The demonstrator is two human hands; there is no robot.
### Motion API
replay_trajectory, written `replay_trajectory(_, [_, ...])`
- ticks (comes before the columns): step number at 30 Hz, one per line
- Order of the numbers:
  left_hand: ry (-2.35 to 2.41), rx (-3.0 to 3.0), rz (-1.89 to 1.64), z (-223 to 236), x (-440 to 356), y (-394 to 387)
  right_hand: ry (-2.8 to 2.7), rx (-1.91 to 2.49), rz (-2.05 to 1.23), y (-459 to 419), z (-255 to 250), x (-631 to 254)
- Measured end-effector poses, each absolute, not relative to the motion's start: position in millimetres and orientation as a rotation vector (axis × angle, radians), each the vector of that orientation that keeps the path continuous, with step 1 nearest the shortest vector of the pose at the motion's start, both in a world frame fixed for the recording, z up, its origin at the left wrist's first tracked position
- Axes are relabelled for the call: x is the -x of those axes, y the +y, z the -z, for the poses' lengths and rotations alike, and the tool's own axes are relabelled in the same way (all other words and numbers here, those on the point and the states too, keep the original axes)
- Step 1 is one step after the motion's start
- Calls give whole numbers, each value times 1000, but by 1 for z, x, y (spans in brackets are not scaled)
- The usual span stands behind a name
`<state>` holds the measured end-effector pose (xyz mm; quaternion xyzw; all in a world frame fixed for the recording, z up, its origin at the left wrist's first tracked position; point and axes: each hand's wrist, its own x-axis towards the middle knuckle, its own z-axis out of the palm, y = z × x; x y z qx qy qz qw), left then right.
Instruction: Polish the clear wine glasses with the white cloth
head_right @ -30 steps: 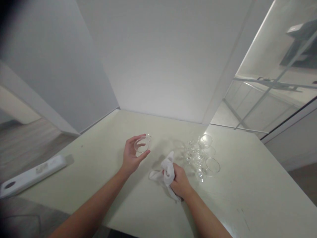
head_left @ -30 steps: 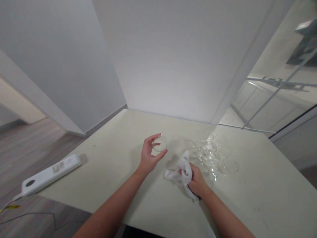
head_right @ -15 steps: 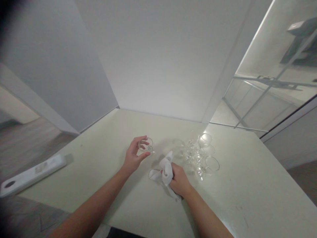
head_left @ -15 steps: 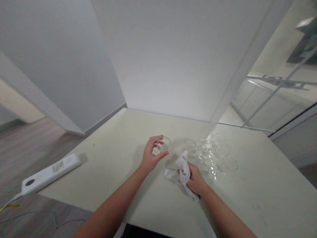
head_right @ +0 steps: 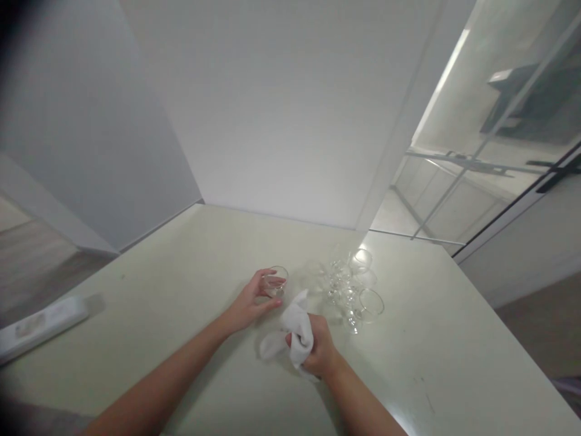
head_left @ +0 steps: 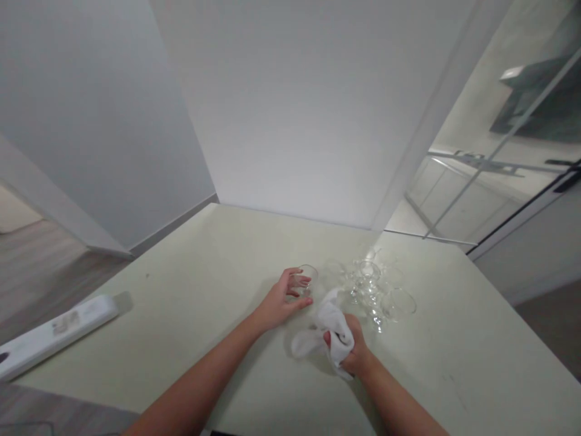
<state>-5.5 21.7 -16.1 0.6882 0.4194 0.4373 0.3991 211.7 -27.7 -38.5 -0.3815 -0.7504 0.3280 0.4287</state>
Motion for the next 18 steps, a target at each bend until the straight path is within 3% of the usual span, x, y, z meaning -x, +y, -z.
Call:
replay_trajectory(4, [1198,-2127,-897,33,3,25,-1773,954,-1352,-35,28,-216])
replay_trajectory(8, [1112,-2497,-792,37,-4,26,-2093,576,-1939,-37,12,-213])
replay_trajectory(18, [1081,-2517,-609,27,-14,22,-2223,531,-2092,-32,17,-201])
